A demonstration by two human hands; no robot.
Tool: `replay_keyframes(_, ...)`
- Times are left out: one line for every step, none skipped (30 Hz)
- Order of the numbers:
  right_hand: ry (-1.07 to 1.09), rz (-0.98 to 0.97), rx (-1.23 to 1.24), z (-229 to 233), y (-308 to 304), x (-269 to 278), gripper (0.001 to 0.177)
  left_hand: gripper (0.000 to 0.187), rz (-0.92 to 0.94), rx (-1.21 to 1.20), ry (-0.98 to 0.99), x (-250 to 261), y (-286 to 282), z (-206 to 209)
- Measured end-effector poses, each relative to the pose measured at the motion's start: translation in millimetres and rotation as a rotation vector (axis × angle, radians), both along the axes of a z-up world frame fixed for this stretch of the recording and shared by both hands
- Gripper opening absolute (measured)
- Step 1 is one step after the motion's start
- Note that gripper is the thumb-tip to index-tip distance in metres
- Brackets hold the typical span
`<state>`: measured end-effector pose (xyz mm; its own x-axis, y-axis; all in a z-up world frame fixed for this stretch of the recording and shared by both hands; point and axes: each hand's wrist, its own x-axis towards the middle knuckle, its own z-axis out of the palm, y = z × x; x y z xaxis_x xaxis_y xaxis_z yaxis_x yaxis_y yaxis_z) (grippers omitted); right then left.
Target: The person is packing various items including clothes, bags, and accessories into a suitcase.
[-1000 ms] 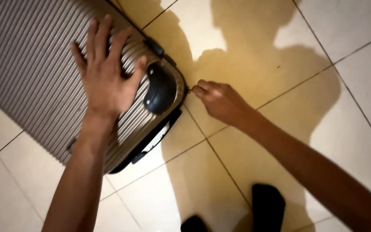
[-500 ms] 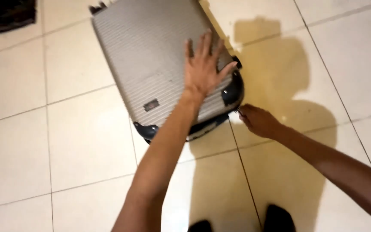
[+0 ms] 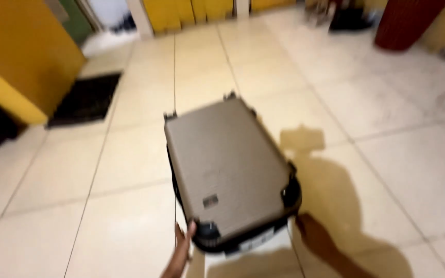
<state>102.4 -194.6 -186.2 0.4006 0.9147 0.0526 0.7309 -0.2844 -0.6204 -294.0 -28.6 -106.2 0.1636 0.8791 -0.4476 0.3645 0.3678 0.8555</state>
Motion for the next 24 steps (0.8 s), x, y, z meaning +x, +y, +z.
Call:
replay_keyframes(0.046, 0.000, -0.002, 0, -11, -6, 0.023, 0.137, -0.002, -0.130, 0.013, 10, -7, -5)
replay_keyframes(0.093, 0.001, -0.005, -3, -21, -11, 0.024, 0.139, -0.005, -0.260, 0.026, 20, -12, -13)
replay_keyframes(0.088, -0.003, -0.005, 0, -21, -11, 0.024, 0.139, -0.009, -0.261, 0.022, 25, -12, -13)
replay_keyframes(0.087, 0.002, -0.027, 2, -21, -9, 0.023, 0.134, 0.073, -0.210, 0.007, 31, -10, -14)
replay_keyframes(0.094, 0.004, -0.054, 1, -25, -13, 0.021, 0.129, 0.154, -0.164, 0.001, 32, -11, -17)
replay_keyframes(0.098, -0.002, -0.061, 0, -21, -7, 0.021, 0.129, 0.149, -0.170, 0.005, 33, -7, -24)
replay_keyframes(0.032, 0.058, -0.042, -4, -23, -8, 0.020, 0.121, 0.085, -0.044, -0.072, 27, -8, -34)
replay_keyframes(-0.033, 0.118, -0.022, -9, -26, -10, 0.020, 0.113, 0.023, 0.083, -0.151, 21, -10, -44)
replay_keyframes(-0.019, 0.119, -0.051, -3, -28, -10, 0.020, 0.113, 0.025, 0.053, -0.138, 23, -14, -36)
replay_keyframes(-0.021, 0.138, -0.048, 1, -30, -12, 0.020, 0.105, 0.012, 0.115, -0.184, 24, -18, -29)
replay_keyframes(-0.027, 0.161, -0.044, 5, -30, -12, 0.021, 0.096, 0.004, 0.178, -0.233, 26, -21, -24)
replay_keyframes(-0.017, 0.165, -0.072, 13, -40, -17, 0.021, 0.096, 0.011, 0.150, -0.225, 28, -35, -3)
replay_keyframes(-0.024, 0.198, -0.093, 23, -40, -20, 0.022, 0.097, 0.038, 0.048, -0.164, 32, -40, 22)
replay_keyframes(-0.030, 0.230, -0.113, 34, -39, -23, 0.022, 0.099, 0.066, -0.054, -0.103, 38, -43, 48)
replay_keyframes(-0.026, 0.231, -0.114, 38, -38, -23, 0.022, 0.099, 0.066, -0.055, -0.099, 32, -36, 31)
replay_keyframes(-0.025, 0.270, -0.136, 43, -38, -24, 0.024, 0.098, 0.057, -0.035, -0.093, 26, -28, 15)
replay_keyframes(-0.021, 0.312, -0.167, 47, -42, -25, 0.025, 0.097, 0.050, -0.025, -0.085, 18, -27, -4)
replay_keyframes(-0.013, 0.316, -0.178, 48, -42, -23, 0.025, 0.097, 0.054, -0.036, -0.079, 11, -18, -17)
replay_keyframes(0.016, 0.340, -0.189, 49, -46, -24, 0.025, 0.094, 0.003, 0.053, -0.091, 1, -15, -32)
replay_keyframes(0.046, 0.364, -0.201, 50, -52, -25, 0.025, 0.091, -0.048, 0.142, -0.104, -8, -13, -47)
replay_keyframes(0.050, 0.365, -0.214, 57, -55, -23, 0.025, 0.091, -0.046, 0.128, -0.103, -4, -20, -29)
replay_keyframes(0.065, 0.348, -0.235, 65, -58, -22, 0.024, 0.091, -0.067, 0.081, -0.073, 1, -26, -9)
replay_keyframes(0.072, 0.323, -0.244, 74, -54, -17, 0.024, 0.090, -0.095, 0.046, -0.050, 10, -23, 11)
replay_keyframes(0.068, 0.316, -0.246, 70, -54, -13, 0.024, 0.090, -0.100, 0.046, -0.056, 20, -25, 19)
